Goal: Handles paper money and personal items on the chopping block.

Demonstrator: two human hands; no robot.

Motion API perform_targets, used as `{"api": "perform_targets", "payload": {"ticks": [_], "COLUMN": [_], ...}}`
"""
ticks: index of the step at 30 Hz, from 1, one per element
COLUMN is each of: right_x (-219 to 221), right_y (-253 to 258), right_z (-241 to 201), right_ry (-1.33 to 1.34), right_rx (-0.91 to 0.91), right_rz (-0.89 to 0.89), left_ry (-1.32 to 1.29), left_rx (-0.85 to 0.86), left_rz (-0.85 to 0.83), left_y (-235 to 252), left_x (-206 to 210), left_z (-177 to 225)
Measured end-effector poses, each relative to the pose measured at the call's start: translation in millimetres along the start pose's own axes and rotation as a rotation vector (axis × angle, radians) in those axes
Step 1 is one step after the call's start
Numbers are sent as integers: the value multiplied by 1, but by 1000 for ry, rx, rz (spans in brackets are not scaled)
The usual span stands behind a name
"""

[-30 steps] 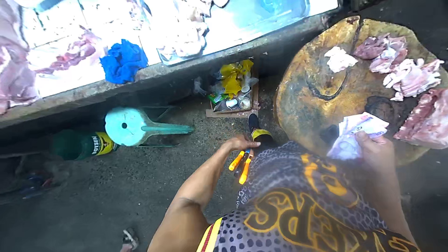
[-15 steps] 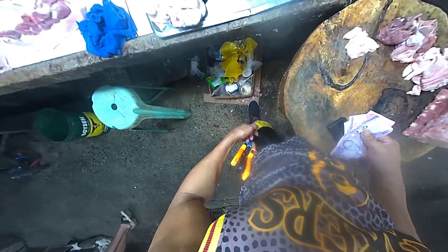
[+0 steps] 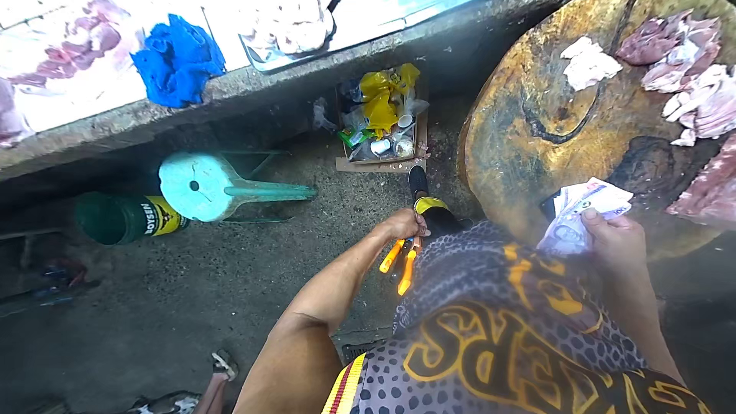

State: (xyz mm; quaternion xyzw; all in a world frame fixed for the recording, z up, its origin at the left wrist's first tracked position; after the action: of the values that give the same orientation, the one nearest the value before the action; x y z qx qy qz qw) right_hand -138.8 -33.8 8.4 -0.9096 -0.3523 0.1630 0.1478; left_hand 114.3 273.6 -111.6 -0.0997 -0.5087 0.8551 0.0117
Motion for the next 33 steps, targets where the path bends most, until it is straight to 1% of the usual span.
{"api": "perform_targets", "payload": {"ticks": [2, 5, 6, 9, 10, 12, 14, 16, 18, 21, 25, 28, 30, 31, 33], "right_x": [1, -1, -2, -1, -1, 1, 2, 4, 6, 10, 17, 22, 27, 27, 25], "right_y": [-1, -1, -2, -2, -3, -3, -3, -2, 0, 3, 10, 10, 7, 5, 3], "right_z": [1, 4, 4, 4, 4, 4, 3, 0, -3, -6, -9, -12, -13, -13, -11], "right_ry": [13, 41, 40, 46, 45, 44, 38, 31, 36, 50, 64, 98, 141, 174, 276], "right_rx": [-9, -28, -30, -21, -14, -6, 4, 7, 1, -3, -37, -46, -42, -34, -19], "right_rz": [1, 5, 10, 34, 37, 37, 38, 40, 36, 35, 47, 59, 56, 66, 74], "left_ry": [-11, -157, -215, -352, -405, -558, -805, -983, -1110, -1199, -1267, -1247, -1070, -915, -570], "left_rx": [3, -40, -59, -116, -115, -78, -14, 36, 88, 174, 225, 216, 189, 180, 156], "left_rz": [-22, -4, 44, 257, 283, 305, 356, 384, 343, 282, 224, 244, 345, 383, 392], "left_y": [-2, -8, -10, -13, -13, -11, -11, -12, -16, -17, -11, -7, -10, -11, -18], "left_x": [-6, -19, -23, -39, -40, -39, -39, -47, -56, -66, -80, -91, -98, -101, -110], "left_z": [-3, -11, -16, -30, -32, -33, -37, -46, -48, -36, -8, 14, 27, 36, 65]}}
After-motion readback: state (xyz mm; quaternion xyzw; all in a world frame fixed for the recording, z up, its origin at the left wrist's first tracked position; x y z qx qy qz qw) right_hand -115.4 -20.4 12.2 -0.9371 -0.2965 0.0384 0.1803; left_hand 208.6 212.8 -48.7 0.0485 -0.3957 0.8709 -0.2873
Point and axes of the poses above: each hand's wrist, its own y-axis towards the middle knuckle, its own x-axis out of the palm, z = x × y, the point moved 2 cm from there along y, towards the middle knuckle, and after that the axes turned 3 degrees about -x, right-handed, at the moved point
